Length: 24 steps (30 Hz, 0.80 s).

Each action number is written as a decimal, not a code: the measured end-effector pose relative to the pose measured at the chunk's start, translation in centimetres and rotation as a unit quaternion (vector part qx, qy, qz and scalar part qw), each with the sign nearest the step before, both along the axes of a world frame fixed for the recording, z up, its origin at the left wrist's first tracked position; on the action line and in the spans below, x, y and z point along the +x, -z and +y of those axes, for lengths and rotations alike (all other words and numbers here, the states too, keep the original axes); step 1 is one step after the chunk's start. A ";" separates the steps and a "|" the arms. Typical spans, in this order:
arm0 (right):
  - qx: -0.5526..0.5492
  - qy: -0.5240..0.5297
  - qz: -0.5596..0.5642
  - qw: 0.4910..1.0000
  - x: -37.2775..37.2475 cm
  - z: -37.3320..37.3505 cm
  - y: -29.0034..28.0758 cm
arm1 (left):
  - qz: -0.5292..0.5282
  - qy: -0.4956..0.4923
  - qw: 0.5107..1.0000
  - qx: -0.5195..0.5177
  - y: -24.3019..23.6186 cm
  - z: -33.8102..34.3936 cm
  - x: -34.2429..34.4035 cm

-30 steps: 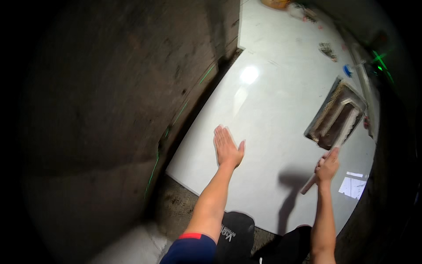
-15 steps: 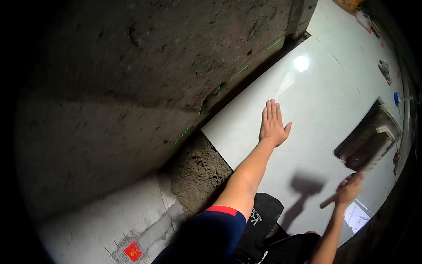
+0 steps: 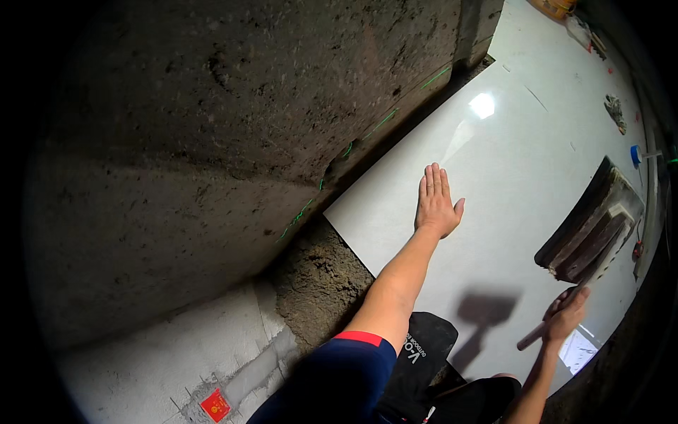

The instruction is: The person moves a large tile from a staging area to a prepared floor section with a second person, aligns it with existing tiles and a laser level, and then uses a wooden block and a hammer to tap the tile into place, checking the alignment with tape and a small level.

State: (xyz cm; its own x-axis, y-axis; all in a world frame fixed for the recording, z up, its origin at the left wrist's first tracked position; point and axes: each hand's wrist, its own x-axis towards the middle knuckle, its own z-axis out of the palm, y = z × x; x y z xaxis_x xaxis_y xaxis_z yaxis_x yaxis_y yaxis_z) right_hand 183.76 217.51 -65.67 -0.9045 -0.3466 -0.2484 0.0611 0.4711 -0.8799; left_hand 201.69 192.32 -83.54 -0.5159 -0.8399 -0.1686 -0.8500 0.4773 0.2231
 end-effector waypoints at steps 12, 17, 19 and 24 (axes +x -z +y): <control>0.220 -0.147 -0.085 0.960 2.7 -3.0 13.4 | 0.053 -0.011 0.999 -0.006 0.6 -0.2 1.2; 0.146 -0.098 -0.266 0.948 -0.3 -0.2 10.5 | 0.106 0.003 0.994 0.024 0.1 -0.4 -1.6; 0.237 -0.149 -0.202 0.939 -1.2 -1.2 5.7 | 0.208 -0.049 0.975 0.059 3.6 -1.3 0.5; 0.119 -0.046 -0.182 0.975 -4.3 12.3 -5.0 | 0.070 -0.022 0.995 -0.074 2.3 -0.4 -1.1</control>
State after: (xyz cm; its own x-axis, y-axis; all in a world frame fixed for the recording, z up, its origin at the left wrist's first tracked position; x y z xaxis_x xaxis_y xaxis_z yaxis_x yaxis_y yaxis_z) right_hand 179.48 229.78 -60.71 -0.7085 -0.3153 -0.6313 0.2973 0.6780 -0.6723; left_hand 200.61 191.91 -85.80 -0.4883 -0.8722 0.0287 -0.8363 0.4771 0.2702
